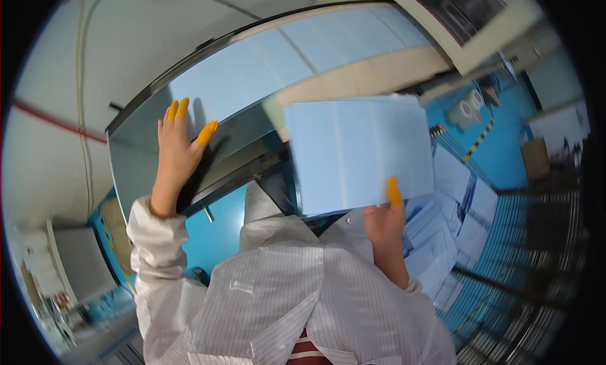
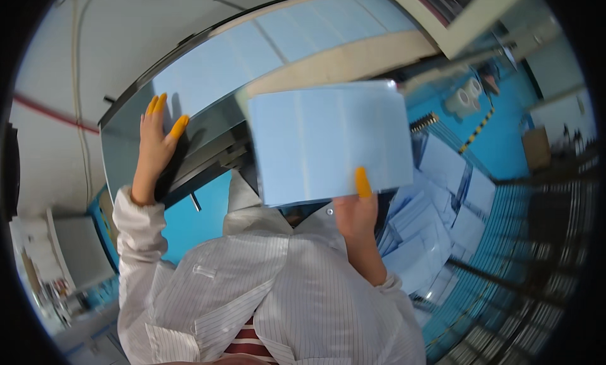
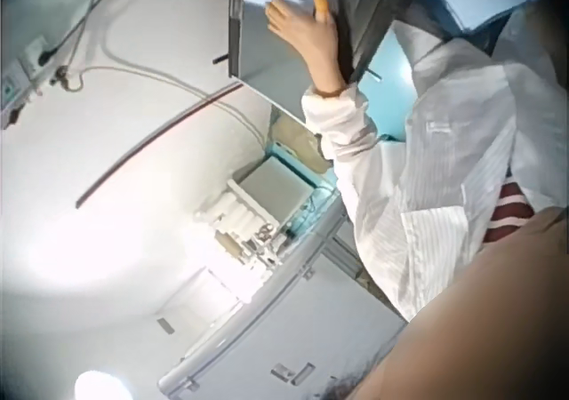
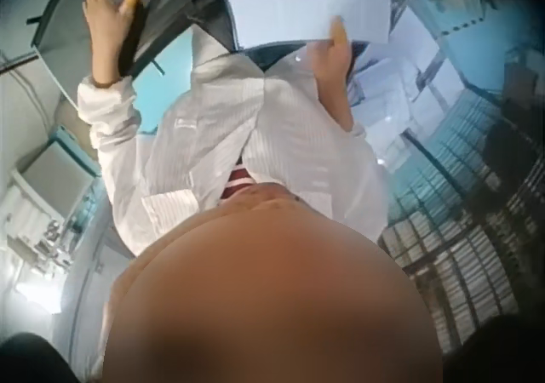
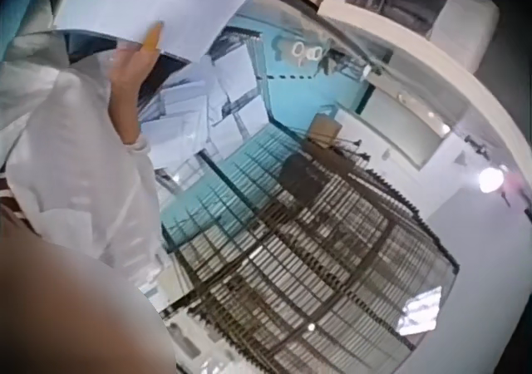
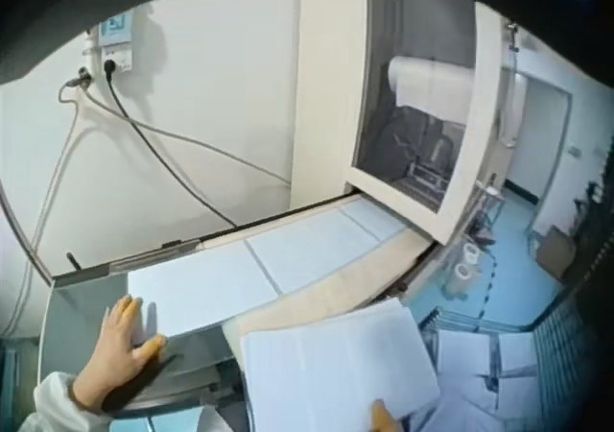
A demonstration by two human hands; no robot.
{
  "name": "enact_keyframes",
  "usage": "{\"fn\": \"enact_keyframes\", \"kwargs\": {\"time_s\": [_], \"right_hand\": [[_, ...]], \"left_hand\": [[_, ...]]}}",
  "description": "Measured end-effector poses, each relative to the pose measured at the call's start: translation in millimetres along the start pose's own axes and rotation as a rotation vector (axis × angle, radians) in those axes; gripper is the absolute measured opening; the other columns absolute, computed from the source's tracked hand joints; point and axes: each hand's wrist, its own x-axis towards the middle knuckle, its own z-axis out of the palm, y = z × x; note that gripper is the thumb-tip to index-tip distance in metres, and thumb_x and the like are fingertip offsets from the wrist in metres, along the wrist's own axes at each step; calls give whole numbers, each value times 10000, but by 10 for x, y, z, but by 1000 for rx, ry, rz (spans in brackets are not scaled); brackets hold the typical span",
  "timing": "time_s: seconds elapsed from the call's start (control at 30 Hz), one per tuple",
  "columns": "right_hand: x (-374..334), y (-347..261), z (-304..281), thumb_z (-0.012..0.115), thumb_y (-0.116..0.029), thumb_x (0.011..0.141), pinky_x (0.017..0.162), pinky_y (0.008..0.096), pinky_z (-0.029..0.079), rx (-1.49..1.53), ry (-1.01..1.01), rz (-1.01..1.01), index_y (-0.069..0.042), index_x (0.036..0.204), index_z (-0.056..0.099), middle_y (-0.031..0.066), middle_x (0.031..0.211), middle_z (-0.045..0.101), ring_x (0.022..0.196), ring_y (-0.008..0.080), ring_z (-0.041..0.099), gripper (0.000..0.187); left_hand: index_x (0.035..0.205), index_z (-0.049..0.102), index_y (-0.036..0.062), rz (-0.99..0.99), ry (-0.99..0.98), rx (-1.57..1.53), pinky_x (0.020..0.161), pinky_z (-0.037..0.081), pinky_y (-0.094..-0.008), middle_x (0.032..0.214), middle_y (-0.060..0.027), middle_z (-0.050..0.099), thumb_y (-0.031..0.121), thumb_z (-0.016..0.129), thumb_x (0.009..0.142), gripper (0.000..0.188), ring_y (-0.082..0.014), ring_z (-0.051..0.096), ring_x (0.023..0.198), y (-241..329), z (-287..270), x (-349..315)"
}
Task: Moving stacks of blue sheets from a storage cart onto a workspace table for industrial processing.
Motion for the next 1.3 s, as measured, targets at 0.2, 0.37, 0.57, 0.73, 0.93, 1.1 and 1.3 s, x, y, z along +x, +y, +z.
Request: {"fn": "enact_keyframes", "kwargs": {"time_s": [0.2, 0.37, 0.57, 0.73, 0.93, 1.1, 1.3], "right_hand": [[-88, 174, 313, 359, -256, 949, 968, 441, 370, -121, -55, 114, -73, 1294, 328, 96, 1294, 409, 1181, 248, 421, 392], [-150, 126, 360, 337, -301, 948, 942, 505, 381, -161, -173, 154, -67, 1308, 283, 112, 1298, 402, 1198, 288, 408, 433], [-126, -64, 160, 341, -299, 946, 885, 479, 421, -142, -115, 172, 10, 1209, 399, 140, 1187, 486, 1082, 288, 494, 410], [-263, 91, 15, 369, -203, 947, 867, 342, 450, -366, -191, 114, -22, 1144, 477, 96, 1042, 563, 969, 218, 548, 289], [-80, -94, 84, 445, -136, 912, 803, 305, 498, -98, -238, -24, 5, 1085, 506, 119, 987, 598, 933, 207, 585, 232], [50, -455, -66, 425, -169, 924, 792, 333, 523, -291, -69, -94, 40, 1094, 488, 142, 1023, 576, 957, 236, 572, 276], [-5, -742, -174, 431, -181, 928, 765, 293, 525, -315, 223, -300, 49, 1130, 481, 154, 992, 578, 902, 233, 589, 310]], "left_hand": [[1163, 473, 3, -431, -362, -1433, 669, 417, -219, 897, -28, 577, 94, 608, 825, 375, -80, 518, 774, 921, -279, -141], [1141, 459, -10, -576, -86, -1679, 560, 335, -175, 782, 14, 532, 27, 519, 866, 284, -35, 415, 617, 953, -110, -261], [1204, 431, -51, -592, 5, -1563, 810, 405, -206, 1011, -71, 571, 35, 434, 899, 317, -98, 531, 901, 500, -297, -357], [1198, 453, -47, -763, -23, -1644, 814, 399, -199, 1023, -65, 563, 40, 433, 893, 318, -97, 527, 907, 350, -301, -520], [1095, 514, -26, -730, -5, -1420, 744, 397, -185, 931, -41, 582, 38, 449, 893, 221, -90, 521, 823, 160, -437, -630], [1106, 524, -27, -1009, 297, -1339, 749, 434, -206, 946, -77, 587, 4, 406, 881, 257, -114, 549, 831, -584, -655, -576], [1108, 524, -57, -1151, 297, -1167, 711, 429, -220, 927, -86, 581, 10, 452, 851, 274, -128, 539, 789, -1566, -393, -712]]}}
